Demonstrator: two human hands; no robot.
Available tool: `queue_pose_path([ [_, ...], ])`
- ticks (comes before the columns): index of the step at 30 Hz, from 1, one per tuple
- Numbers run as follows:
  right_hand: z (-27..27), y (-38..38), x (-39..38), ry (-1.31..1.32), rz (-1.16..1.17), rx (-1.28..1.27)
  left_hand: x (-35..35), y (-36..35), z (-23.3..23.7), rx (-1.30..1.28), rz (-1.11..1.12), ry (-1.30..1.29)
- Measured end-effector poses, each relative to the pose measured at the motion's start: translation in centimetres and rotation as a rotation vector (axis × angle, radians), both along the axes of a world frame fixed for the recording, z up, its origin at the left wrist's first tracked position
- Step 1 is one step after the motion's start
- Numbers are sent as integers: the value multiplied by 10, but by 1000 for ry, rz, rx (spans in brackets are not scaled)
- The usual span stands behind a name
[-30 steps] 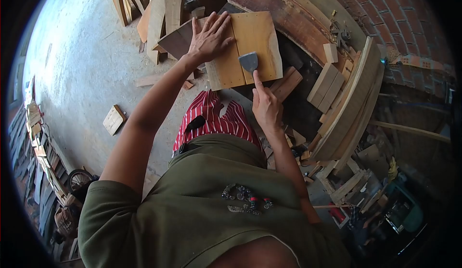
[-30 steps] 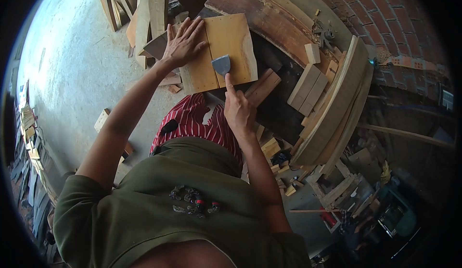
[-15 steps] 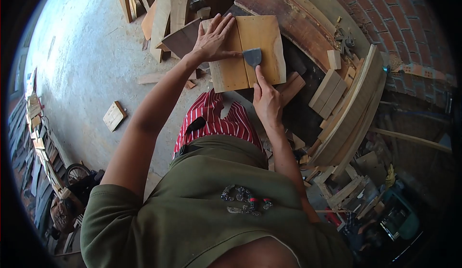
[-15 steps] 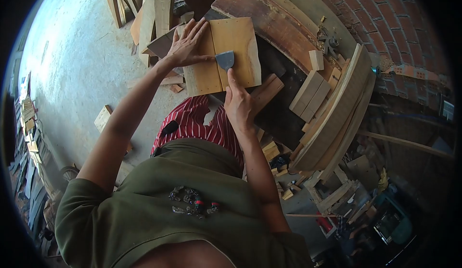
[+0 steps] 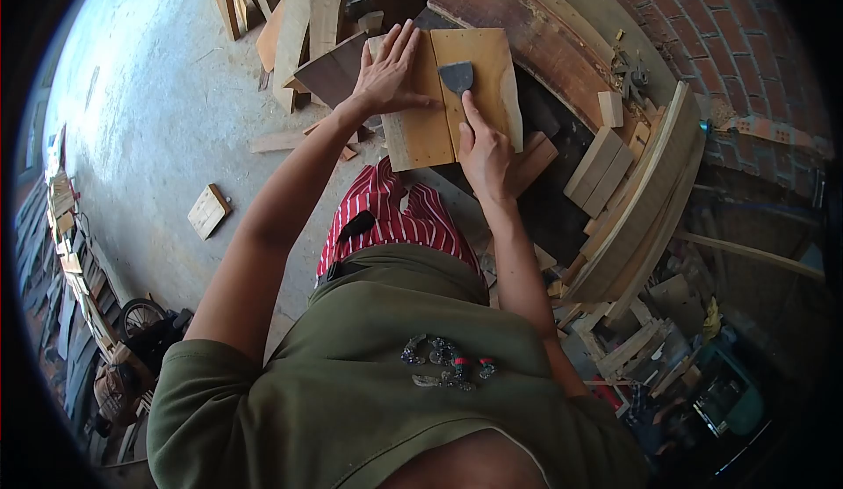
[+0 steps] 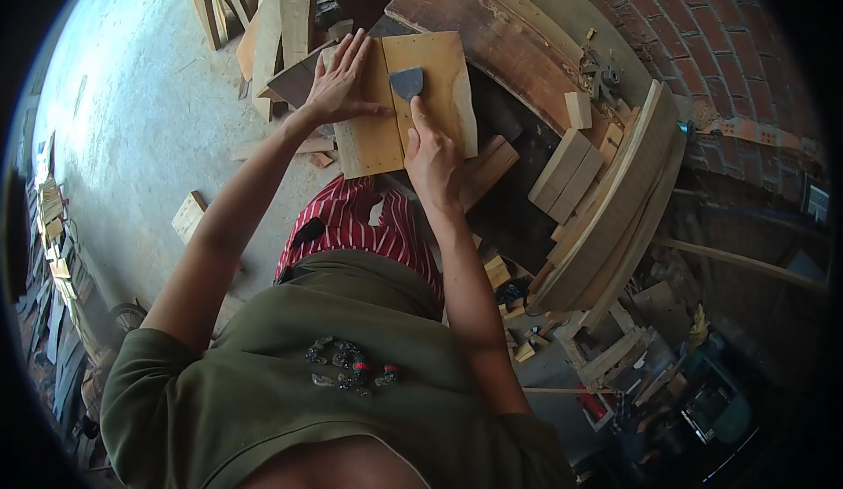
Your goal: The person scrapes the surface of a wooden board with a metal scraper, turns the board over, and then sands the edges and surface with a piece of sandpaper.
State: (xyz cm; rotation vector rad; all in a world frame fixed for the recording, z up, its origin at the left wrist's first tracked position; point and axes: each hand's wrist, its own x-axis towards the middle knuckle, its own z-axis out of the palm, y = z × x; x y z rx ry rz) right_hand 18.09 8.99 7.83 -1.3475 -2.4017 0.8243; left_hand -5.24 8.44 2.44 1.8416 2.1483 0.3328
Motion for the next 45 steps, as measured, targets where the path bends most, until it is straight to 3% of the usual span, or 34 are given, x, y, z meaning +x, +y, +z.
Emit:
queue_pose_path([
  [2,5,3,-6,-87,-6,-34,-2,2,-1,27,-4,4],
  [7,-2,1,-3,65,10,65,-2,1,-2,43,-12,-14],
  [10,6,8,-11,-47,-9,3,3,0,-6,83,10,67],
  [17,-2,7,-8,40,10,75,3,1,0,52,31,28],
  [19,7,13,-12,-23,-31,-73,5,1,-3,64,37,39],
  [26,-10,7,-4,96,-4,24,3,2,2,50,37,44],
  [30,0,19,-17,-7,-18,-78,6,0,-2,18,35,54],
  [36,-1,16,-10,87,9,-9,3,1,4,32,42,52],
  [39,2,26,-16,-57,30,-11,7,1,4,0,37,52],
  [43,-4,33,-27,-27,18,89,7,1,6,16,45,41],
  [45,2,27,-18,-41,10,-46,6,1,7,7,39,34],
])
